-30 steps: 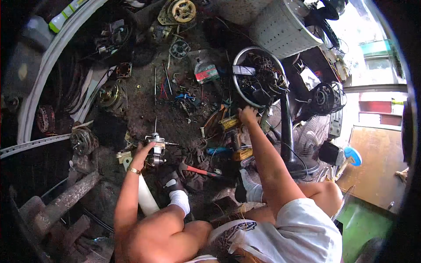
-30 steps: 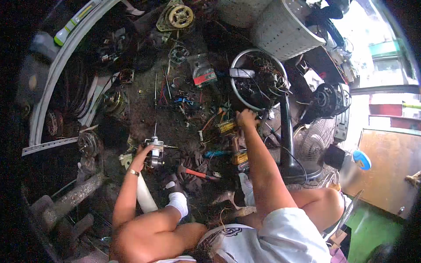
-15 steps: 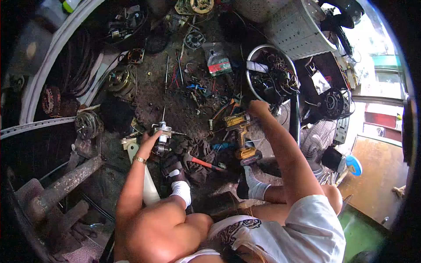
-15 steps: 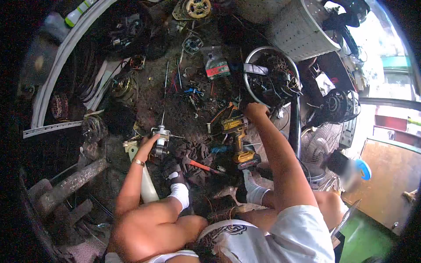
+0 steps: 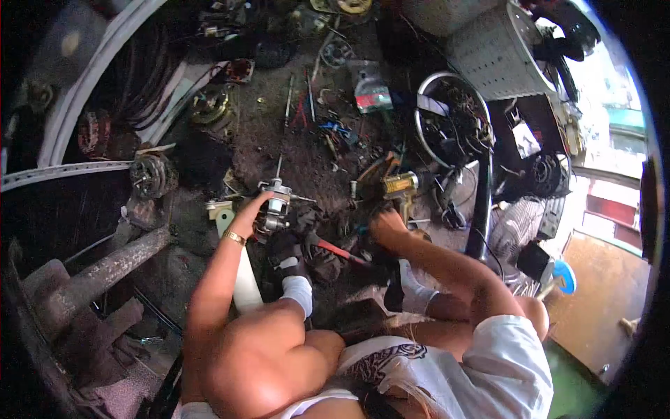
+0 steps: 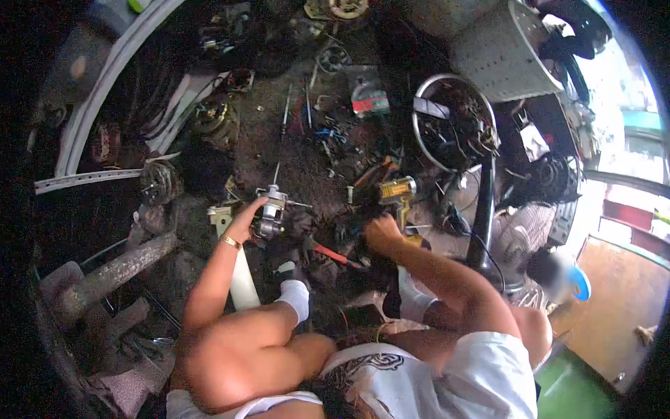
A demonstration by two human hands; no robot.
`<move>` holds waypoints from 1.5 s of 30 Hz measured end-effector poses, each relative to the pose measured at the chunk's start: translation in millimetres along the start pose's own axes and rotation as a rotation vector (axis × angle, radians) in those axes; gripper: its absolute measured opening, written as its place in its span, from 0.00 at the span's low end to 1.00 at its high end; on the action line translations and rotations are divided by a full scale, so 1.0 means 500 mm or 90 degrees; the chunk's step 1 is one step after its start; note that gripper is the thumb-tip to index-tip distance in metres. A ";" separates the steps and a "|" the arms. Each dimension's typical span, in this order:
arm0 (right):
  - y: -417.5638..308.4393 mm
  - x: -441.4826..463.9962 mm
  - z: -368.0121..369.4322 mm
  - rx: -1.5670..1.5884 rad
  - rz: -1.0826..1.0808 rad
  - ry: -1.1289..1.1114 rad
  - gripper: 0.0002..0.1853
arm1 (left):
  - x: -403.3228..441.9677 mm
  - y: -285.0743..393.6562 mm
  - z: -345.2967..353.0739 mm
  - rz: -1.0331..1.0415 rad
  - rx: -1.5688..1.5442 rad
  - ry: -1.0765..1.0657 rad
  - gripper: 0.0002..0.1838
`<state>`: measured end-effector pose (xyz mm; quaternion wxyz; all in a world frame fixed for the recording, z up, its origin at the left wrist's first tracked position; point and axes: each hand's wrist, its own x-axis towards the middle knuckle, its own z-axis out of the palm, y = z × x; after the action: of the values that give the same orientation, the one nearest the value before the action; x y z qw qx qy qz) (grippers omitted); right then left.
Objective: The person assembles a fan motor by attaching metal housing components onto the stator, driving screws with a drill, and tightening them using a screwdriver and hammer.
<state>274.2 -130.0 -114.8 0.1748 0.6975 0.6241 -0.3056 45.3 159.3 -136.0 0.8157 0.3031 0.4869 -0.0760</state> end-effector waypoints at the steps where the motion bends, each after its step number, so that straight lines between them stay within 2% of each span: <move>1: 0.008 0.005 0.052 -0.078 0.009 -0.014 0.09 | -0.021 0.006 0.011 -0.007 -0.047 0.013 0.23; 2: 0.008 0.002 0.074 -0.083 -0.002 -0.012 0.09 | -0.044 0.008 0.023 -0.017 -0.096 0.025 0.23; 3: 0.004 0.000 0.088 -0.173 0.014 0.127 0.10 | -0.047 -0.004 0.013 0.012 -0.109 0.017 0.23; 4: -0.002 0.009 0.099 -0.122 0.074 0.149 0.11 | -0.051 -0.015 0.005 -0.013 -0.172 0.063 0.22; 5: -0.012 0.017 0.099 -0.069 0.132 0.175 0.13 | -0.054 -0.023 -0.005 0.017 -0.208 0.052 0.22; 6: -0.016 0.024 0.095 -0.074 0.121 0.183 0.13 | -0.054 -0.028 -0.017 0.050 -0.243 0.040 0.23; 7: -0.014 0.023 0.090 -0.030 0.105 0.166 0.12 | -0.057 -0.029 -0.033 0.063 -0.316 -0.084 0.20; 8: -0.008 0.023 0.081 0.013 0.091 0.149 0.10 | -0.069 -0.019 -0.033 0.077 -0.321 -0.083 0.20; 9: -0.001 0.025 0.073 0.144 0.073 0.134 0.19 | -0.083 -0.012 -0.034 0.110 -0.339 -0.129 0.21; 10: -0.002 0.028 0.068 0.135 0.066 0.140 0.19 | -0.091 -0.002 -0.034 0.143 -0.354 -0.175 0.23; 11: -0.018 0.023 0.038 0.206 -0.037 0.205 0.21 | -0.086 0.003 -0.032 0.148 -0.368 -0.229 0.30; 12: -0.042 0.013 0.004 0.281 -0.140 0.261 0.22 | -0.101 0.015 -0.022 0.154 -0.374 -0.224 0.30; 13: -0.063 0.007 -0.031 0.280 -0.148 0.258 0.22 | -0.127 0.039 -0.005 0.163 -0.365 -0.280 0.38; 14: -0.082 0.003 -0.071 0.317 -0.182 0.234 0.24 | -0.143 0.054 0.002 0.171 -0.354 -0.336 0.45; 16: -0.118 0.003 -0.145 0.350 -0.217 0.214 0.26 | -0.130 0.048 -0.012 0.165 -0.381 -0.362 0.47; 18: -0.150 0.010 -0.197 0.160 -0.120 0.022 0.27 | -0.132 0.047 -0.007 0.185 -0.500 -0.384 0.47; 19: -0.156 0.011 -0.191 0.063 -0.127 0.093 0.25 | -0.133 0.047 -0.005 0.145 -0.514 -0.247 0.45; 20: -0.152 0.011 -0.195 0.063 -0.131 0.093 0.25 | -0.135 0.050 -0.004 0.147 -0.516 -0.244 0.45; 22: -0.123 -0.003 -0.211 -0.136 -0.108 -0.218 0.14 | -0.138 0.063 -0.008 0.108 -0.592 -0.310 0.40; 24: -0.036 -0.059 -0.225 -0.231 -0.257 -0.103 0.09 | -0.142 0.069 -0.013 0.100 -0.593 -0.337 0.39; 26: -0.014 -0.069 -0.333 -0.261 -0.081 -0.310 0.10 | -0.144 0.063 -0.008 0.072 -0.539 -0.329 0.38; 28: 0.052 -0.064 -0.375 -0.228 -0.165 -0.313 0.14 | -0.154 0.068 0.016 0.073 -0.527 -0.356 0.35; 30: 0.033 -0.060 -0.496 0.034 -0.094 -0.118 0.18 | -0.152 0.067 0.036 0.075 -0.505 -0.232 0.32; 31: 0.046 -0.051 -0.503 0.030 -0.093 -0.117 0.18 | -0.144 0.058 0.032 0.087 -0.463 -0.252 0.31; 33: 0.071 -0.032 -0.499 0.280 -0.018 0.190 0.23 | -0.133 0.046 0.028 0.062 -0.472 -0.240 0.32; 34: 0.072 -0.014 -0.482 0.275 -0.021 0.193 0.23 | -0.130 0.042 0.026 0.033 -0.477 -0.227 0.34; 36: 0.073 0.037 -0.411 0.189 0.173 0.208 0.19 | -0.129 0.039 0.027 0.032 -0.477 -0.254 0.33; 37: 0.079 0.067 -0.373 0.197 0.148 0.152 0.23 | -0.123 0.037 0.025 0.031 -0.466 -0.267 0.33; 39: 0.014 0.081 -0.416 0.252 -0.016 0.239 0.26 | -0.109 0.034 0.017 0.055 -0.448 -0.276 0.31; 41: -0.090 0.069 -0.542 0.427 -0.196 0.409 0.28 | -0.126 0.047 0.034 0.050 -0.463 -0.252 0.31; 42: -0.113 0.070 -0.569 0.430 -0.193 0.409 0.28 | -0.130 0.053 0.044 0.049 -0.481 -0.234 0.31; 43: -0.129 0.070 -0.593 0.401 -0.300 0.644 0.26 | -0.125 0.056 0.043 0.056 -0.457 -0.236 0.31; 45: -0.122 0.098 -0.580 0.346 -0.416 0.889 0.25 | -0.114 0.047 0.034 0.057 -0.467 -0.266 0.31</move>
<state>276.5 98.5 80.0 -0.5271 0.5280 0.6655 0.0230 38.4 159.0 -72.6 0.9530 -0.0087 0.2926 0.0781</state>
